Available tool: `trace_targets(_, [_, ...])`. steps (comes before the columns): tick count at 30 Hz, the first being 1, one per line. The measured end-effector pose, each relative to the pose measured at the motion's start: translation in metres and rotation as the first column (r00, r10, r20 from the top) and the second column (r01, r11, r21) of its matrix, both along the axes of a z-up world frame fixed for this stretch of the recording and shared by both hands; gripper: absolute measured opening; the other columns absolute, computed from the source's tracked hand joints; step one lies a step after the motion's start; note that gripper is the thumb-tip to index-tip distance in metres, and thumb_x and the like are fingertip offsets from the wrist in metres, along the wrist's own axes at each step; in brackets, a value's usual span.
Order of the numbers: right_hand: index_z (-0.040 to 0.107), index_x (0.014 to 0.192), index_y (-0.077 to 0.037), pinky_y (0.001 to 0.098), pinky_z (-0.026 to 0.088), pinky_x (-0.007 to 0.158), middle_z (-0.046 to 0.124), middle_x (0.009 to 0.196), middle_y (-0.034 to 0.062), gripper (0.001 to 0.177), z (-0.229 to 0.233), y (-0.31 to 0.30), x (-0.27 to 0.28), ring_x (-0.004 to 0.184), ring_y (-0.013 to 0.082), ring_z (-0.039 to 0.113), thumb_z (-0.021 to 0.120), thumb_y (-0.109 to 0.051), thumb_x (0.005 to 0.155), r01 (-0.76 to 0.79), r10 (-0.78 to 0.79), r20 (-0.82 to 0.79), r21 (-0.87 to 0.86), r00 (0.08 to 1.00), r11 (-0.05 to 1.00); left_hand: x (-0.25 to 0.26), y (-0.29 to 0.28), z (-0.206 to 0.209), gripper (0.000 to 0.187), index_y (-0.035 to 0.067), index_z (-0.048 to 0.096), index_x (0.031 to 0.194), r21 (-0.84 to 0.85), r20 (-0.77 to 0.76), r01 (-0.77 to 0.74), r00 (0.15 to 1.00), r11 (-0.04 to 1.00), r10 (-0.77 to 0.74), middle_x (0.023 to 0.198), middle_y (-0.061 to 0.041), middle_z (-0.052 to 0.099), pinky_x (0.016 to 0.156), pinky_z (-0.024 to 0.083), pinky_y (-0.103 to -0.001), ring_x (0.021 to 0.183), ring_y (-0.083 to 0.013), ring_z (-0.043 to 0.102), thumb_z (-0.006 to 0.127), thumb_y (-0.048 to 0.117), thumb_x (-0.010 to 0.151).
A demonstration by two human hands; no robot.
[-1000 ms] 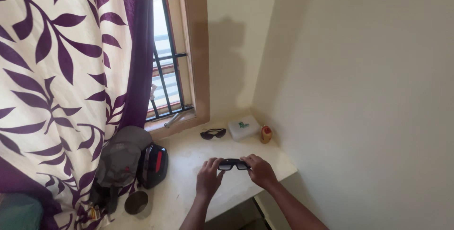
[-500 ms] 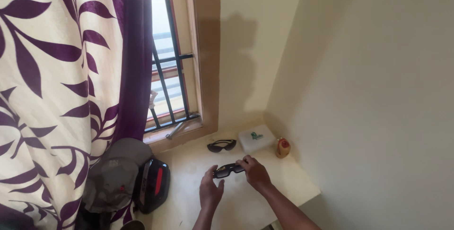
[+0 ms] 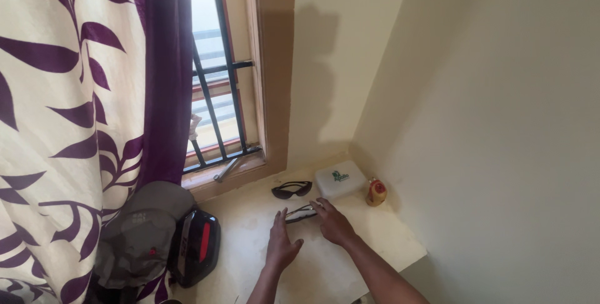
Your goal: The person moves various personal items from a wall-mounted shelf to a nearby windowsill. They handle a white plastic box, a small bottle, sunglasses, a hair clip, a blue tube, two aerosol cans, two black cases, and several small bottles, placing each on the windowsill one by one.
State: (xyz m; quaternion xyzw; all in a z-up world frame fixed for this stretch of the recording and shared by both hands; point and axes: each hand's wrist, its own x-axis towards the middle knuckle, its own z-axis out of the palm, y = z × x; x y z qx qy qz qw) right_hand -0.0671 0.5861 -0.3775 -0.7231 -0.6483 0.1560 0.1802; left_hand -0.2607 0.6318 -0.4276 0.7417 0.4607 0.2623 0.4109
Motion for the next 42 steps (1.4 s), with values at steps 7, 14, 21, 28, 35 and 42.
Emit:
trace_targets(7, [0.039,0.157,-0.025,0.0407,0.047,0.11,0.029,0.168,0.0043,0.082,0.01,-0.027,0.004,0.142,0.0303,0.047,0.057,0.006,0.083,0.105,-0.107,-0.024,-0.059,0.994,0.993,0.004,-0.006,-0.003,0.11,0.019,0.015,0.159,0.089,-0.142,0.039,0.99,0.995,-0.026,0.163,-0.024,0.02,0.114,0.04,-0.047,0.146,-0.0432,0.031,0.086,0.015,0.075])
trace_targets(14, [0.027,0.16,-0.029,0.0392,0.045,0.112,0.018,0.171,0.0014,0.09,0.012,-0.07,0.014,0.15,0.0265,0.036,0.065,-0.001,0.084,0.12,-0.124,-0.023,-0.146,0.992,0.982,0.013,-0.026,0.003,0.103,0.013,0.022,0.157,0.214,-0.268,0.031,0.963,0.976,0.028,0.162,-0.022,0.026,0.11,0.044,-0.047,0.145,-0.0418,0.035,0.084,0.016,0.075])
trace_targets(21, [0.028,0.16,-0.03,0.0396,0.043,0.115,0.019,0.17,0.0025,0.091,0.008,-0.113,0.027,0.152,0.027,0.033,0.068,-0.003,0.083,0.139,-0.143,-0.017,-0.144,0.99,0.98,0.013,-0.06,0.034,0.096,0.016,0.032,0.157,0.31,-0.409,0.047,0.908,0.949,0.089,0.166,-0.02,0.025,0.114,0.03,-0.05,0.148,-0.0428,0.024,0.082,0.012,0.074])
trace_targets(28, [0.029,0.159,-0.031,0.0393,0.042,0.116,0.019,0.17,0.0005,0.088,0.024,-0.161,0.041,0.151,0.0255,0.033,0.069,-0.007,0.084,0.203,-0.209,-0.019,-0.158,0.978,0.966,0.024,-0.086,0.034,0.064,0.019,0.048,0.145,0.346,-0.425,0.263,0.9,0.901,-0.099,0.151,-0.009,0.047,0.117,0.035,-0.046,0.143,-0.0306,0.041,0.073,0.019,0.086])
trace_targets(35, [0.033,0.157,-0.028,0.0402,0.043,0.115,0.022,0.169,-0.0005,0.084,0.036,-0.194,0.059,0.151,0.0261,0.033,0.069,-0.008,0.085,0.237,-0.24,-0.052,-0.068,0.969,0.969,0.051,-0.063,0.015,0.082,0.015,0.035,0.152,0.301,-0.491,0.326,0.859,0.896,-0.147,0.157,-0.015,0.037,0.119,0.028,-0.049,0.147,-0.0367,0.032,0.078,0.037,0.086])
trace_targets(42, [0.035,0.157,-0.027,0.0408,0.042,0.116,0.025,0.168,0.0021,0.083,0.04,-0.205,0.062,0.149,0.0277,0.035,0.069,-0.008,0.084,0.191,-0.194,-0.058,-0.054,0.979,0.98,0.063,-0.035,-0.001,0.09,0.02,0.026,0.158,0.226,-0.606,0.348,0.781,0.91,-0.148,0.165,-0.013,0.027,0.123,0.024,-0.049,0.154,-0.0342,0.022,0.073,0.051,0.088])
